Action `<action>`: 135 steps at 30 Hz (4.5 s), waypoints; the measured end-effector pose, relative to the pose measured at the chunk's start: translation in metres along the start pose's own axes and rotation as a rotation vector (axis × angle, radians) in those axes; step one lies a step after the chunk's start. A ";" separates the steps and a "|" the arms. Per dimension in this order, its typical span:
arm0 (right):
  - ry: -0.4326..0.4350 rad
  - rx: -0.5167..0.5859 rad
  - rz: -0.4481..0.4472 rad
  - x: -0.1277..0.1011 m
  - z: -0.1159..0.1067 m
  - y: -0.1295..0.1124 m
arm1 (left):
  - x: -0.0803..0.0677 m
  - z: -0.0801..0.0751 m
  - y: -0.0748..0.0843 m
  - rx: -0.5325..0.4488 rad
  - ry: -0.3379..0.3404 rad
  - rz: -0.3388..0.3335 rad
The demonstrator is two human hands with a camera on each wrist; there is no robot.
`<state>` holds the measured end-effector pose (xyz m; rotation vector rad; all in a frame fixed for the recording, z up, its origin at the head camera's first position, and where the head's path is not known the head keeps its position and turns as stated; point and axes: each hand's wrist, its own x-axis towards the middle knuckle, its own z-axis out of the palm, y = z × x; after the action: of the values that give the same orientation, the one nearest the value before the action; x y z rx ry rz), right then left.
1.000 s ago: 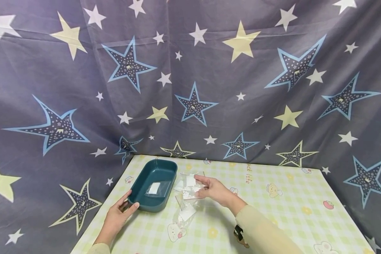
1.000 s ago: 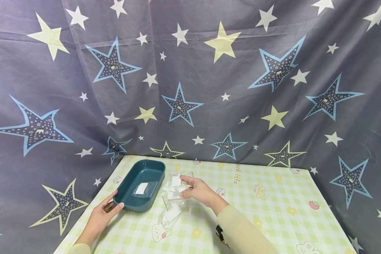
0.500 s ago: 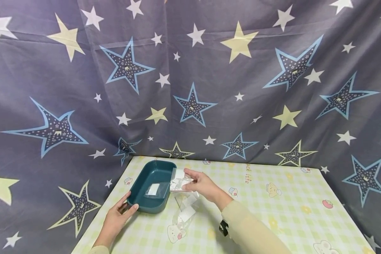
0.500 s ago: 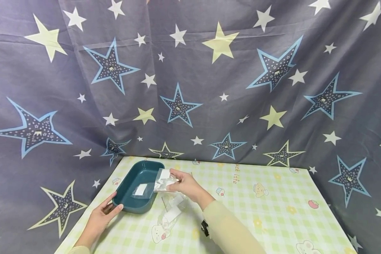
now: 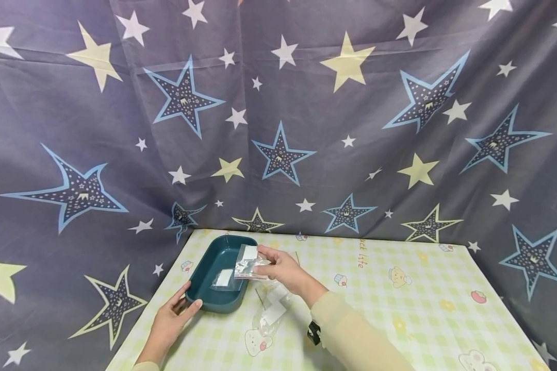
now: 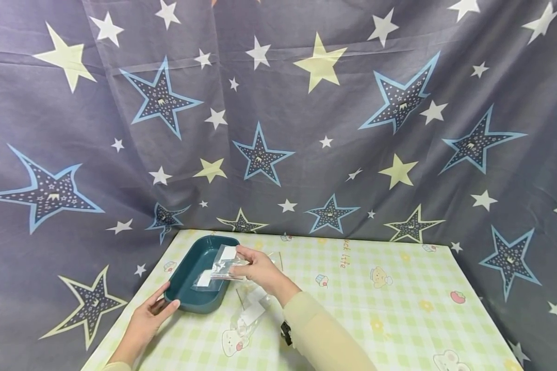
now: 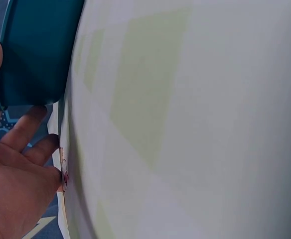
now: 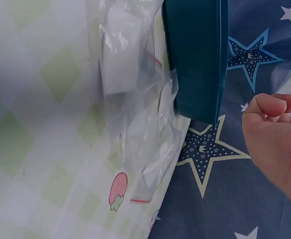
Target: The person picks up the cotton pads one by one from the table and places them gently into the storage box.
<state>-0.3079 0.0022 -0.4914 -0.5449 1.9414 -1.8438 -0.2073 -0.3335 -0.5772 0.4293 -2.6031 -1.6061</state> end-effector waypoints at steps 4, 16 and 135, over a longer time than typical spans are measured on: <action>-0.004 -0.001 0.001 0.002 0.005 0.000 | 0.000 -0.001 0.001 0.003 0.001 0.004; -0.042 0.057 0.034 0.010 0.024 0.003 | 0.001 -0.001 -0.002 0.047 0.002 -0.006; 0.125 -1.082 0.004 -0.053 0.017 0.064 | 0.000 0.002 0.000 0.008 -0.004 -0.034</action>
<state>-0.2543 0.0197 -0.5547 -0.7107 2.9153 -0.6709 -0.2075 -0.3319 -0.5775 0.4737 -2.6206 -1.6086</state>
